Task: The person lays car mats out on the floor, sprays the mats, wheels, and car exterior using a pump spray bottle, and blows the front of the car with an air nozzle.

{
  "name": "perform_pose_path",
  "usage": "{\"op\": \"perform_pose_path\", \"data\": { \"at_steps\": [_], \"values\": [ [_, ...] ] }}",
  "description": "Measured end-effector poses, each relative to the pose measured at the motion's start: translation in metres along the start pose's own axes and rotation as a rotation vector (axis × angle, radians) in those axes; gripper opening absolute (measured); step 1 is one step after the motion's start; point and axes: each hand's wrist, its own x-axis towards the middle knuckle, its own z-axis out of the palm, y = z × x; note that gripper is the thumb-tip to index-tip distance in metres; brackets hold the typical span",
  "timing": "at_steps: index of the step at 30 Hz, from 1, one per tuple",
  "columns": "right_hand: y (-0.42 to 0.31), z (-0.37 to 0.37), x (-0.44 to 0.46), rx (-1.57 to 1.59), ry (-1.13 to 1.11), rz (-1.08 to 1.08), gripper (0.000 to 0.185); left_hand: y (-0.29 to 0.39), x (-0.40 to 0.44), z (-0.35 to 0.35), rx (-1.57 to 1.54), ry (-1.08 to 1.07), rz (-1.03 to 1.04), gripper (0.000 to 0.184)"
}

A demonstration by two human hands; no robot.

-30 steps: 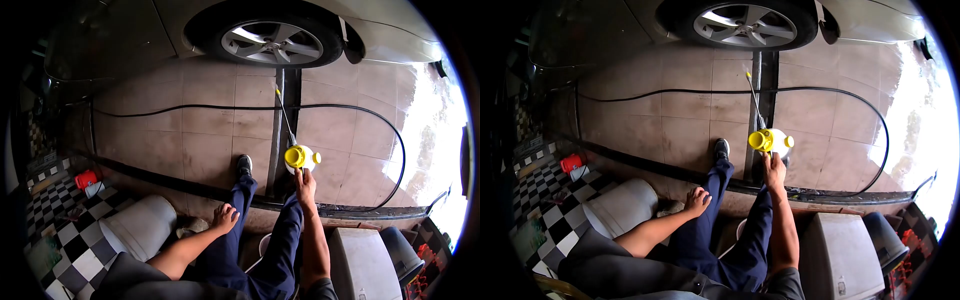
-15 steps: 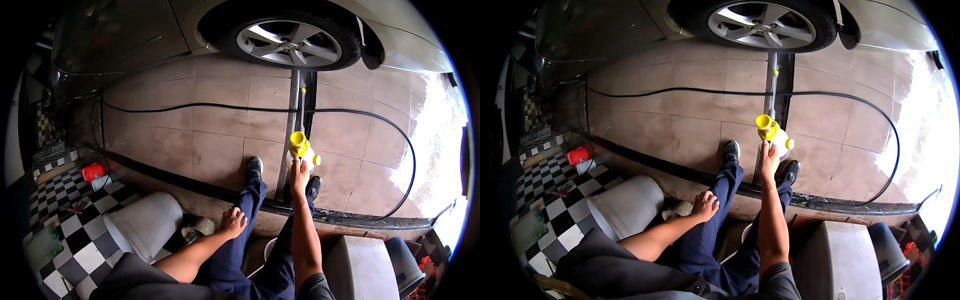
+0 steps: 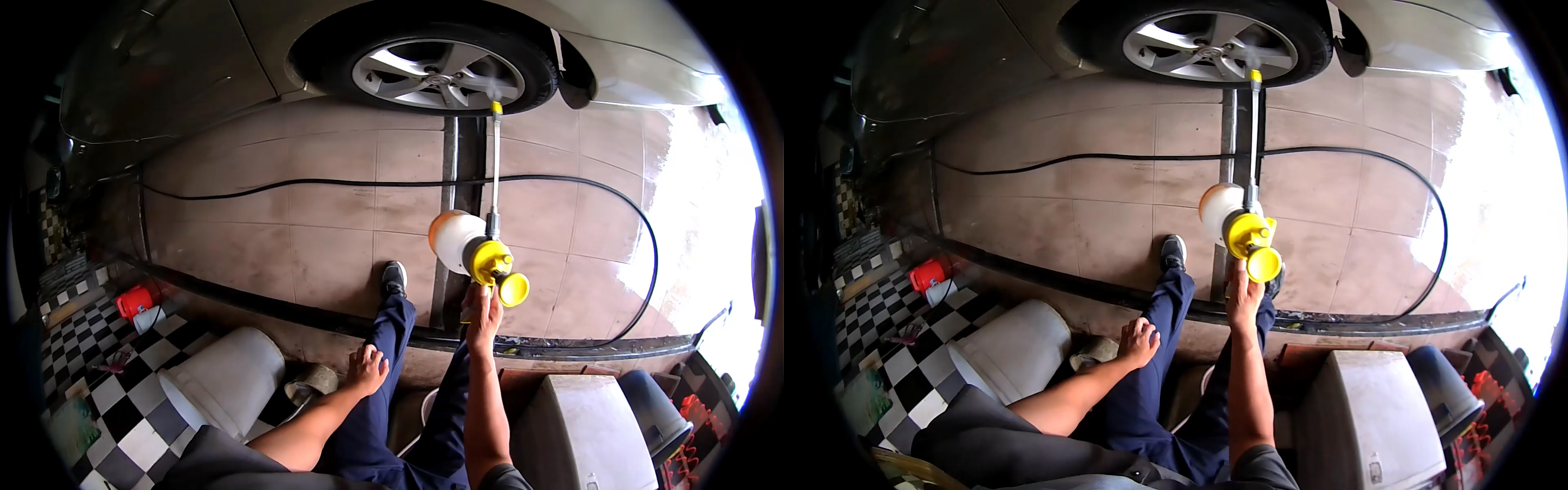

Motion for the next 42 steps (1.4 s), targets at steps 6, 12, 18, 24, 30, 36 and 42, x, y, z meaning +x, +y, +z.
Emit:
{"op": "perform_pose_path", "data": {
  "at_steps": [6, 12, 18, 24, 30, 36, 42],
  "values": [
    [0.008, -0.026, 0.022, -0.013, 0.242, -0.036, 0.022, -0.004, -0.001, 0.003, 0.008, 0.033, -0.003, 0.018],
    [0.101, -0.078, 0.092, -0.735, 0.319, 0.038, 0.040, -0.010, -0.006, 0.000, -0.018, -0.009, -0.042, 0.018],
    [0.175, -0.062, 0.141, -0.737, 0.077, 0.187, 0.039, -0.013, -0.011, 0.002, -0.022, 0.009, -0.045, 0.018],
    [0.121, 0.014, 0.112, -0.833, -0.189, 0.032, 0.035, -0.007, -0.009, 0.000, -0.030, 0.015, -0.060, 0.018],
    [0.082, 0.021, 0.056, 0.072, -0.054, 0.116, 0.024, -0.002, -0.004, 0.000, 0.009, 0.018, -0.043, 0.017],
    [0.103, 0.036, 0.077, 0.034, 0.156, 0.206, 0.024, -0.004, -0.003, -0.002, -0.010, 0.021, -0.059, 0.018],
    [0.126, 0.030, 0.090, -0.673, -0.074, 0.101, 0.042, -0.009, -0.009, 0.001, -0.017, 0.005, -0.075, 0.017]
  ]
}}
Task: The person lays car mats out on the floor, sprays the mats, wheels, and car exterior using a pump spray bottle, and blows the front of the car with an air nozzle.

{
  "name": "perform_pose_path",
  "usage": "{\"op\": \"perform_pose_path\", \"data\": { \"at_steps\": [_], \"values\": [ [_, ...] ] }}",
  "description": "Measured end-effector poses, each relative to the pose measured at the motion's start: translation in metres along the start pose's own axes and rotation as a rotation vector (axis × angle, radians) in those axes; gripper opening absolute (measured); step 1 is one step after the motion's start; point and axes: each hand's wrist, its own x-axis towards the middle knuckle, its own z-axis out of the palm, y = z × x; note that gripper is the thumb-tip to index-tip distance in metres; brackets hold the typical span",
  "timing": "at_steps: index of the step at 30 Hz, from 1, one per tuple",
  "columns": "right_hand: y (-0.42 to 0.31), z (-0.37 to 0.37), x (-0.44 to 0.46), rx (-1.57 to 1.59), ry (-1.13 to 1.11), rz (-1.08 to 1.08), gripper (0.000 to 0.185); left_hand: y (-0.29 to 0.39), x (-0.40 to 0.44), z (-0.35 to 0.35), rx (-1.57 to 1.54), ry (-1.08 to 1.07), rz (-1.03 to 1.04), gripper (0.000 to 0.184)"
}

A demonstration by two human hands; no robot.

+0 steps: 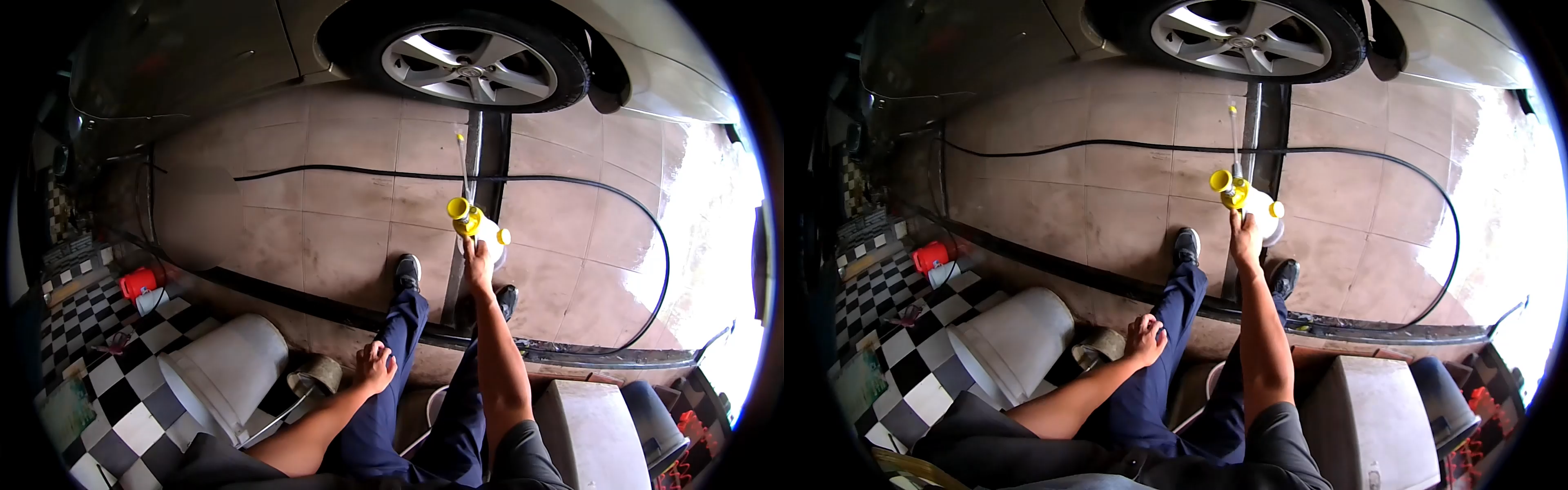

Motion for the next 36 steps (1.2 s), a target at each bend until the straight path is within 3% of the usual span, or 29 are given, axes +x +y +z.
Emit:
{"op": "perform_pose_path", "data": {
  "at_steps": [3, 8, 12, 21, 23, 25, 27, 29, 31, 34, 36],
  "values": [
    [-0.004, -0.004, -0.002, -0.029, -0.075, -0.034, 0.037, 0.002, 0.000, 0.001, -0.009, 0.009, 0.003, 0.017],
    [-0.038, -0.024, -0.030, 0.346, -0.158, -0.114, 0.019, 0.005, 0.003, 0.001, -0.021, 0.017, 0.014, 0.017],
    [-0.063, -0.039, -0.063, 0.718, -0.122, -0.126, 0.016, 0.007, 0.003, 0.005, -0.012, 0.012, 0.020, 0.016],
    [-0.024, -0.045, -0.061, 0.659, 0.288, -0.040, 0.023, 0.001, 0.002, 0.004, 0.009, -0.002, 0.002, 0.017],
    [0.001, -0.042, -0.041, 0.642, 0.306, 0.044, 0.020, -0.001, 0.005, 0.002, 0.009, -0.006, -0.023, 0.018],
    [0.013, -0.039, -0.020, 0.560, 0.322, 0.109, 0.028, -0.003, 0.008, -0.001, 0.002, 0.002, -0.009, 0.021],
    [0.008, -0.047, -0.011, 0.401, 0.186, 0.222, 0.033, -0.004, 0.015, -0.007, 0.035, 0.017, 0.029, 0.023],
    [-0.024, -0.061, -0.030, 0.142, 0.099, 0.144, 0.037, 0.000, 0.015, -0.015, 0.073, 0.042, 0.020, 0.024],
    [-0.014, -0.075, -0.050, -0.093, -0.042, -0.190, 0.033, 0.000, 0.015, -0.019, 0.055, 0.071, 0.008, 0.025],
    [-0.072, -0.126, -0.113, 0.236, -0.252, -0.081, 0.020, -0.004, 0.010, -0.040, 0.023, -0.028, 0.027, 0.028],
    [-0.092, -0.157, -0.160, 0.485, -0.287, -0.075, 0.015, -0.008, -0.001, -0.060, 0.000, 0.029, -0.003, 0.025]
  ]
}}
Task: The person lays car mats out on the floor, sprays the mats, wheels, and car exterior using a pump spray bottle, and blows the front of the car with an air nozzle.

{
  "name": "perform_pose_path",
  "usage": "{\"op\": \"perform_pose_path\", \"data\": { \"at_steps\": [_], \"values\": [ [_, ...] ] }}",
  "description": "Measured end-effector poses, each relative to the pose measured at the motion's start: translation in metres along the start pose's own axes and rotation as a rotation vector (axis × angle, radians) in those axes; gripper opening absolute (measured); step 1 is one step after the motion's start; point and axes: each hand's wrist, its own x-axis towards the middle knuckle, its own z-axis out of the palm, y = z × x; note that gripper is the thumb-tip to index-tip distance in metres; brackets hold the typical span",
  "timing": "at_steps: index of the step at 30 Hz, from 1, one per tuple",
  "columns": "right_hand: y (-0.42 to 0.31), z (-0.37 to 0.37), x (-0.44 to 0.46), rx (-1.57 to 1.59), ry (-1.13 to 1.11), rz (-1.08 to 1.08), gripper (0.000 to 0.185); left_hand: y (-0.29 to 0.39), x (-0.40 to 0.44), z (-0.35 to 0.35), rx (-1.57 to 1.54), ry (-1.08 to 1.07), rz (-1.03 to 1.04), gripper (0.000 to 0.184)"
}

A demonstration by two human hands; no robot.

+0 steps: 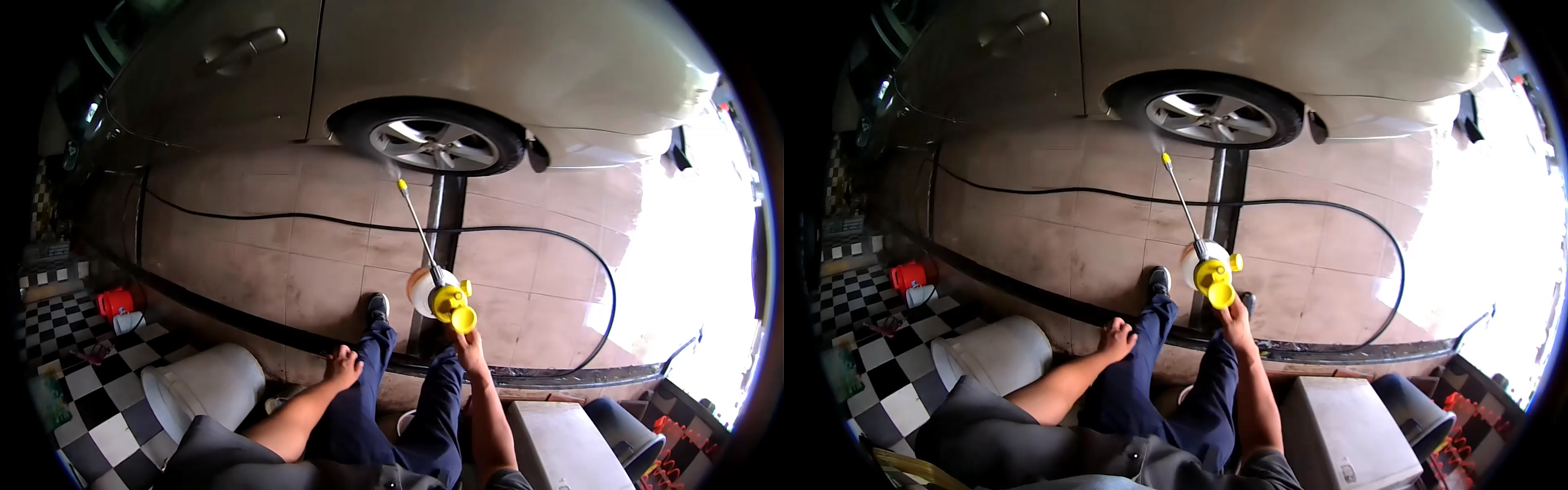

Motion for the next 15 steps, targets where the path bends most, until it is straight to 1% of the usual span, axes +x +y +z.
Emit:
{"op": "perform_pose_path", "data": {
  "at_steps": [1, 2, 3, 4, 5, 6, 7, 9, 10, 11, 13, 14, 15],
  "values": [
    [-0.010, -0.002, -0.019, 0.067, 0.017, -0.013, 0.015, -0.005, -0.002, -0.009, 0.003, 0.049, -0.027, 0.023],
    [-0.044, 0.002, -0.040, 0.123, 0.054, -0.016, 0.014, -0.008, -0.004, -0.018, 0.003, 0.076, -0.089, 0.023],
    [-0.051, -0.003, -0.060, 0.147, 0.093, -0.003, 0.016, -0.014, -0.011, -0.024, 0.002, 0.094, -0.155, 0.022],
    [-0.077, 0.001, -0.075, 0.168, 0.157, -0.055, 0.020, -0.024, -0.017, -0.022, -0.041, 0.142, -0.213, 0.021],
    [-0.100, 0.006, -0.089, 0.187, 0.221, -0.104, 0.026, -0.025, -0.022, -0.038, -0.058, 0.117, -0.266, 0.021],
    [-0.099, -0.002, -0.097, 0.175, 0.269, -0.132, 0.026, -0.031, -0.028, -0.043, -0.053, 0.144, -0.305, 0.020],
    [-0.096, -0.008, -0.104, 0.292, 0.331, -0.129, 0.029, -0.035, -0.035, -0.046, -0.048, 0.170, -0.346, 0.019],
    [-0.092, -0.023, -0.105, 0.283, 0.433, -0.134, 0.030, -0.040, -0.045, -0.055, -0.063, 0.170, -0.378, 0.019],
    [-0.087, -0.026, -0.099, 0.330, 0.516, -0.157, 0.030, -0.046, -0.052, -0.059, -0.074, 0.170, -0.416, 0.019],
    [-0.086, -0.032, -0.092, 0.295, 0.553, -0.172, 0.031, -0.051, -0.060, -0.062, -0.076, 0.174, -0.425, 0.019],
    [-0.064, -0.045, -0.064, 0.326, 0.717, -0.177, 0.030, -0.065, -0.073, -0.059, -0.124, 0.189, -0.419, 0.019],
    [-0.056, -0.059, -0.052, 0.344, 0.776, -0.139, 0.029, -0.074, -0.077, -0.053, -0.132, 0.197, -0.446, 0.019],
    [-0.064, -0.055, -0.044, 0.360, 0.827, -0.098, 0.029, -0.082, -0.082, -0.047, -0.160, 0.185, -0.466, 0.019]
  ]
}}
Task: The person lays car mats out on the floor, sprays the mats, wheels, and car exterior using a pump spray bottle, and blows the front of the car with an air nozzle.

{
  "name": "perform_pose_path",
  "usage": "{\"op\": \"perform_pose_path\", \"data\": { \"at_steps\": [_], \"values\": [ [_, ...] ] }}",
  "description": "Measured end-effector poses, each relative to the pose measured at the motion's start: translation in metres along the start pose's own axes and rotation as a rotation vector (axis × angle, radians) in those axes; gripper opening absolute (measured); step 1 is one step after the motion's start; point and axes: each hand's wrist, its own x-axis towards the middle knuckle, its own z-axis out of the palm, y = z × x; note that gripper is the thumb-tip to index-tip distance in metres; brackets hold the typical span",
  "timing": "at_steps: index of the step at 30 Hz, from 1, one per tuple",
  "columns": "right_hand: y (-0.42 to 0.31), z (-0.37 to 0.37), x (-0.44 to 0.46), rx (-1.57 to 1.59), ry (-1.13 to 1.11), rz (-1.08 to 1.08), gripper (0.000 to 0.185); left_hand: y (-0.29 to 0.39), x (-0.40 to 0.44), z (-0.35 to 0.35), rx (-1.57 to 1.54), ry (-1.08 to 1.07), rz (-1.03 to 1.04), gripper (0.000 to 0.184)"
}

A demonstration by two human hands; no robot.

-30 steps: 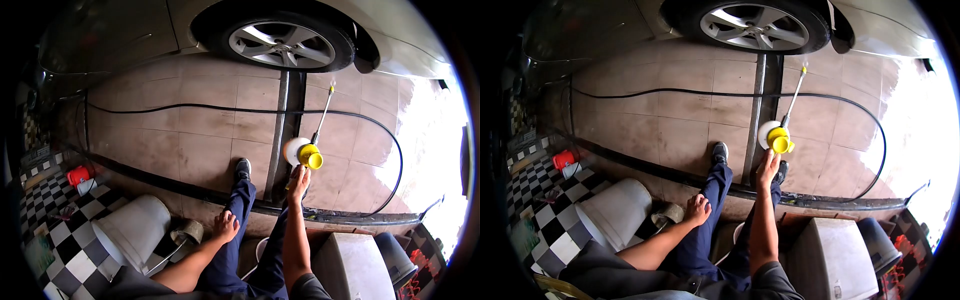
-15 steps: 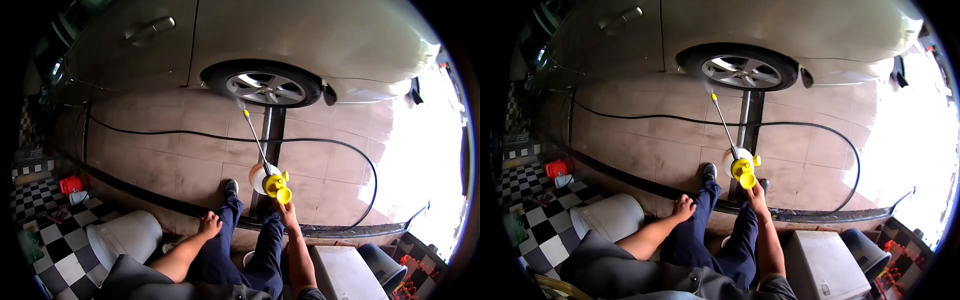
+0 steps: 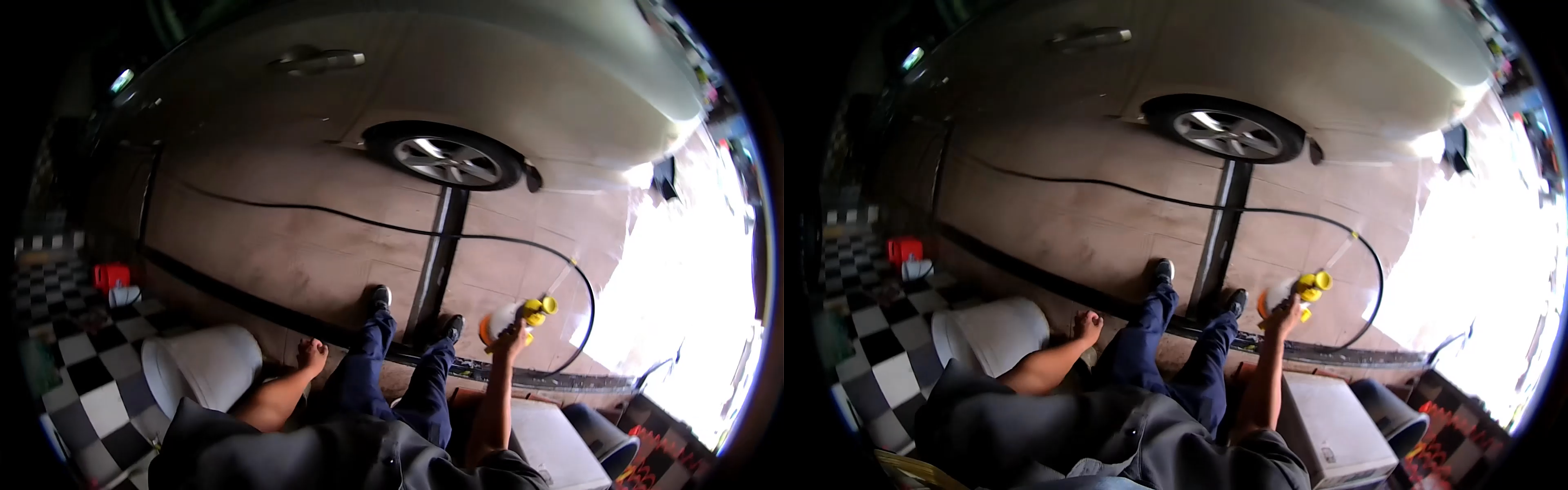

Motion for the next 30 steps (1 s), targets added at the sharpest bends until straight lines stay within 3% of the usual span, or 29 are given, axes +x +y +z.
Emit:
{"op": "perform_pose_path", "data": {
  "at_steps": [2, 5, 7, 11, 15, 17, 20, 22, 23, 25, 26, 28, 29, 30],
  "values": [
    [-0.018, 0.019, -0.025, -0.077, 0.120, -0.018, 0.027, -0.018, -0.012, -0.007, -0.021, -0.040, -0.064, 0.019],
    [-0.019, 0.032, -0.068, -0.069, 0.050, -0.081, 0.022, -0.063, -0.019, 0.002, 0.010, -0.068, -0.059, 0.020],
    [-0.025, 0.046, -0.110, -0.144, -0.296, -0.194, 0.017, -0.070, -0.027, -0.003, 0.015, -0.073, -0.098, 0.019],
    [-0.020, 0.103, -0.152, -0.364, -0.511, -0.254, 0.017, -0.096, -0.030, 0.007, -0.072, -0.046, -0.001, 0.018],
    [0.022, 0.190, -0.149, -0.482, -0.710, -0.086, 0.017, -0.086, -0.050, -0.014, -0.103, 0.019, -0.021, 0.017],
    [0.079, 0.224, -0.115, -0.648, -0.713, -0.148, 0.022, -0.082, -0.048, -0.021, -0.121, 0.039, -0.014, 0.018],
    [0.132, 0.261, -0.091, -0.624, -0.856, 0.106, 0.028, -0.093, -0.066, -0.006, -0.214, 0.047, -0.156, 0.019],
    [0.142, 0.263, -0.085, -0.702, -0.884, 0.246, 0.030, -0.110, -0.071, 0.020, -0.393, 0.094, -0.267, 0.020],
    [0.137, 0.257, -0.085, -0.741, -0.869, 0.226, 0.031, -0.086, -0.071, -0.010, -0.295, 0.097, -0.260, 0.020],
    [0.107, 0.229, -0.087, -0.818, -0.838, 0.159, 0.033, -0.104, -0.072, 0.023, -0.150, 0.130, -0.182, 0.021],
    [0.096, 0.204, -0.082, -0.771, -0.835, 0.042, 0.031, -0.106, -0.071, 0.036, -0.021, 0.180, -0.141, 0.021],
    [0.061, 0.147, -0.065, -0.540, -0.847, 0.139, 0.029, -0.085, -0.062, 0.027, -0.272, 0.063, -0.217, 0.021],
    [0.049, 0.115, -0.051, -0.474, -0.756, 0.160, 0.028, -0.044, -0.061, 0.000, -0.055, -0.001, -0.219, 0.021],
    [0.038, 0.084, -0.037, -0.408, -0.675, 0.191, 0.027, -0.016, -0.062, -0.005, -0.039, 0.001, -0.188, 0.021]
  ]
}}
